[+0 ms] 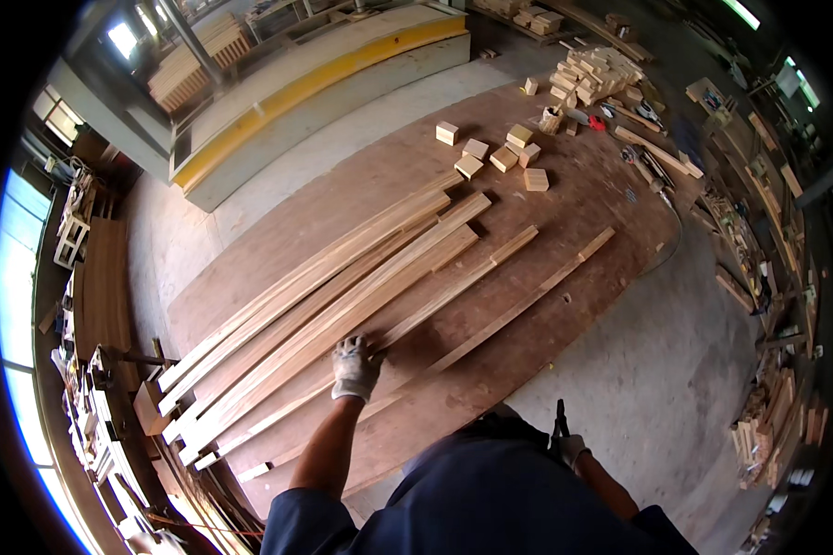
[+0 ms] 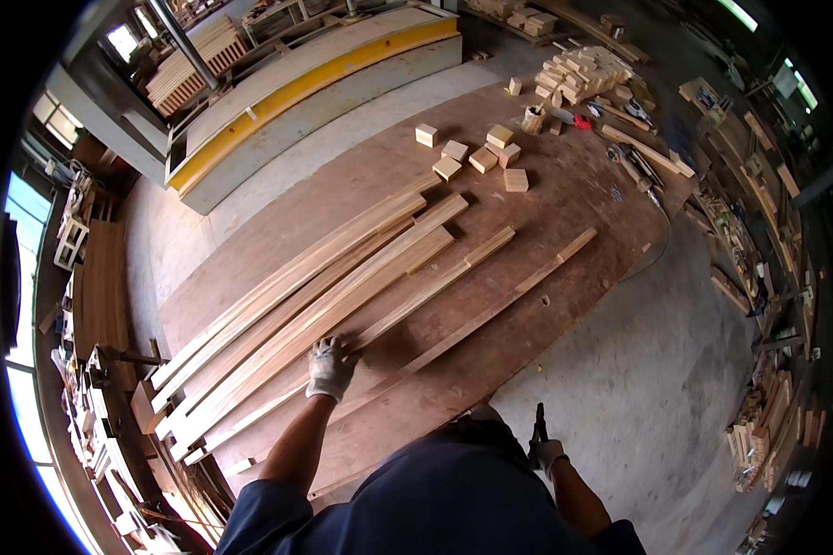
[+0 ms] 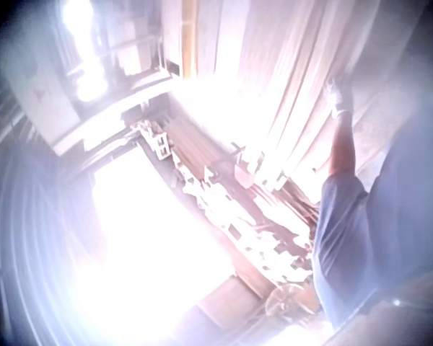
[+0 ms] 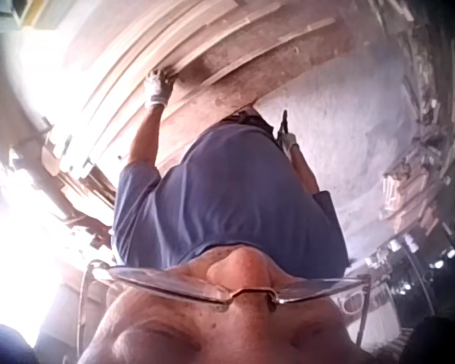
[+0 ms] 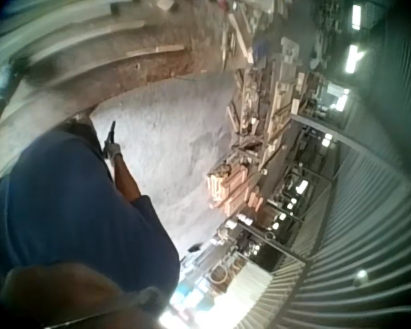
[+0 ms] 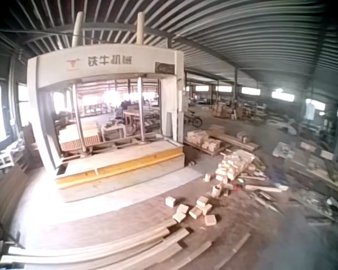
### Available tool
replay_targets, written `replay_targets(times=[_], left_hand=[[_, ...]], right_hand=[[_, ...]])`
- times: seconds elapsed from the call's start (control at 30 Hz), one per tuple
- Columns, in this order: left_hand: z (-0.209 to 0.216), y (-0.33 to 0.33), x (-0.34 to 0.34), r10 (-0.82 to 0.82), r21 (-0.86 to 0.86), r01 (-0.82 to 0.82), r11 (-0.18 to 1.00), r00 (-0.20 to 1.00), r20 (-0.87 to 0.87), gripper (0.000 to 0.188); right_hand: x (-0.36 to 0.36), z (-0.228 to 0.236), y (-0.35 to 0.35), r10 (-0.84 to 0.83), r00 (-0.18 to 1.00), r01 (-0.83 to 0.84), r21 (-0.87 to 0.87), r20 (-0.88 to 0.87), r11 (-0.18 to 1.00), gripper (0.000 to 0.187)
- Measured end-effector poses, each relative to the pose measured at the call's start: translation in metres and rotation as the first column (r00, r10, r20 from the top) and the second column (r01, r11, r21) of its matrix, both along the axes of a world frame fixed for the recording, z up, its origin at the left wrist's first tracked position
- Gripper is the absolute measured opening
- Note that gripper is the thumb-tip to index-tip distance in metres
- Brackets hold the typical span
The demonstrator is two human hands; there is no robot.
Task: The person uses a handheld tool to trim the ends of several wooden planks on a workbench. They pick up each plank, position it, and make a cut or trim, then place it back on the table. The process is repeated for multiple planks throughout the clip.
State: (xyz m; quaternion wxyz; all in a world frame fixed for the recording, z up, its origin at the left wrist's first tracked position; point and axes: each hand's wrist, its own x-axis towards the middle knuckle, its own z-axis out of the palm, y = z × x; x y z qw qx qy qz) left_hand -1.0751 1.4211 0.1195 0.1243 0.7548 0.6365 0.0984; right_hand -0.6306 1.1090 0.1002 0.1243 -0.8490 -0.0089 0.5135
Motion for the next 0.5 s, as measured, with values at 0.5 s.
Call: replay_targets(times=[0.5], left_hand=[[0.048,-0.007,0.023,-0.272,-0.189,0.279,0.942,0.960,0.060,0.035]], right_hand=[[-0.003,-0.011,0.002,-0.101,0.993,0.102,0.017,-0.054,0.995,0.025]])
